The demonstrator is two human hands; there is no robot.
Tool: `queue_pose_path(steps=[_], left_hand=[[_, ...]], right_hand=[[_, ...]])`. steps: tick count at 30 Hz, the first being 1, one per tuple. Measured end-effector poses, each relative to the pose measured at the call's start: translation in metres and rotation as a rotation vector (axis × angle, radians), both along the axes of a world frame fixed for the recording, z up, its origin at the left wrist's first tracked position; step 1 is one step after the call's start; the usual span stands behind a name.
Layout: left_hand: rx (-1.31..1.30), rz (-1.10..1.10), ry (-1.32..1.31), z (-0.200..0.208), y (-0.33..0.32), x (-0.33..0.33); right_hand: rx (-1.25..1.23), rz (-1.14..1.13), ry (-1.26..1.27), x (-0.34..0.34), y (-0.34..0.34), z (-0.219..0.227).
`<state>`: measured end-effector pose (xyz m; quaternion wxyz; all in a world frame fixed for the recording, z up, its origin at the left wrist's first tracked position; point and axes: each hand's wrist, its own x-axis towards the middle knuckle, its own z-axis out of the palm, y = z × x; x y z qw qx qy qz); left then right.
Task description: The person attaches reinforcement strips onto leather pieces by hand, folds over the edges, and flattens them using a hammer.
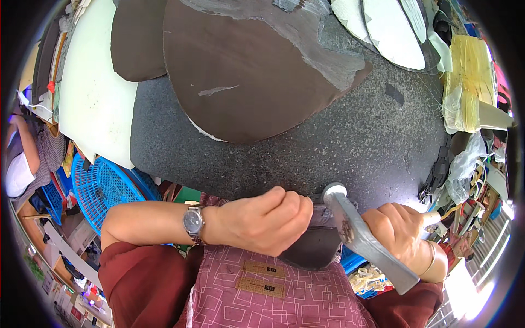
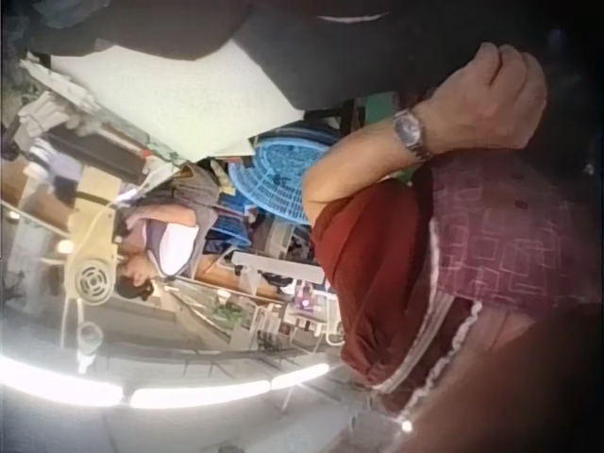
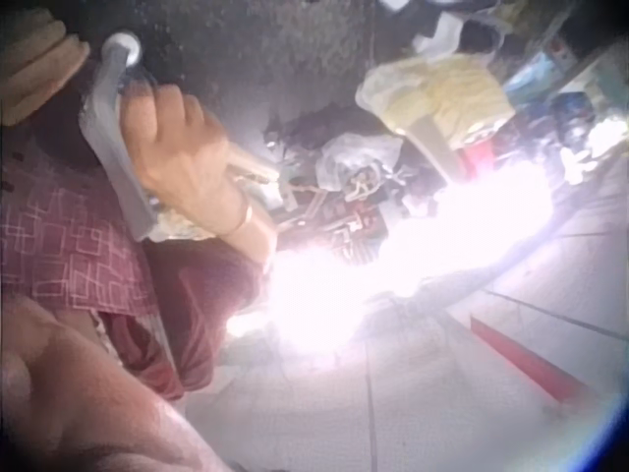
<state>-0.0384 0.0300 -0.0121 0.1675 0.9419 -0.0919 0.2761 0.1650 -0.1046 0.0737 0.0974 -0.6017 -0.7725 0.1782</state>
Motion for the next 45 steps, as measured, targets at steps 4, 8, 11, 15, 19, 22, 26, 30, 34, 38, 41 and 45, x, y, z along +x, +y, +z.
queue_pose_path(steps=[4, 8, 11, 15, 19, 22, 26, 30, 34, 38, 41, 45], left_hand=[[0.192, -0.003, 0.011, 0.001, -0.006, 0.001], [0.373, 0.047, -0.003, 0.001, -0.014, -0.002], [0.461, 0.032, -0.025, 0.002, -0.013, 0.001], [0.246, -0.01, 0.04, 0.001, -0.007, -0.004], [-0.046, 0.285, 0.053, -0.004, -0.016, -0.012], [-0.228, 0.352, 0.014, -0.007, -0.025, -0.014], [-0.174, 0.266, -0.001, -0.006, -0.023, -0.017], [0.127, 0.232, -0.017, -0.001, -0.026, -0.016], [0.294, 0.16, 0.04, 0.01, -0.024, -0.01], [0.308, 0.133, 0.141, 0.012, -0.023, -0.009], [0.263, 0.079, 0.202, 0.021, -0.021, -0.009], [0.107, 0.088, 0.13, 0.018, -0.028, -0.014]], right_hand=[[0.012, 0.048, -0.094, -0.006, -0.002, 0.0], [0.044, 0.054, -0.078, -0.008, 0.001, -0.001], [0.065, 0.067, -0.082, -0.011, 0.002, -0.004], [0.038, 0.035, -0.061, -0.013, 0.002, -0.005], [0.041, -0.003, -0.084, -0.015, -0.001, -0.009], [0.023, -0.008, -0.075, -0.016, 0.0, -0.007], [0.014, 0.008, -0.067, -0.013, 0.0, -0.007], [0.037, 0.014, -0.038, -0.011, 0.006, -0.004], [0.071, 0.045, -0.078, -0.014, 0.006, -0.002], [0.053, 0.094, -0.095, -0.014, 0.015, 0.002], [-0.008, 0.111, -0.146, -0.018, 0.008, -0.001], [-0.004, 0.084, -0.066, -0.011, 0.013, -0.003]])
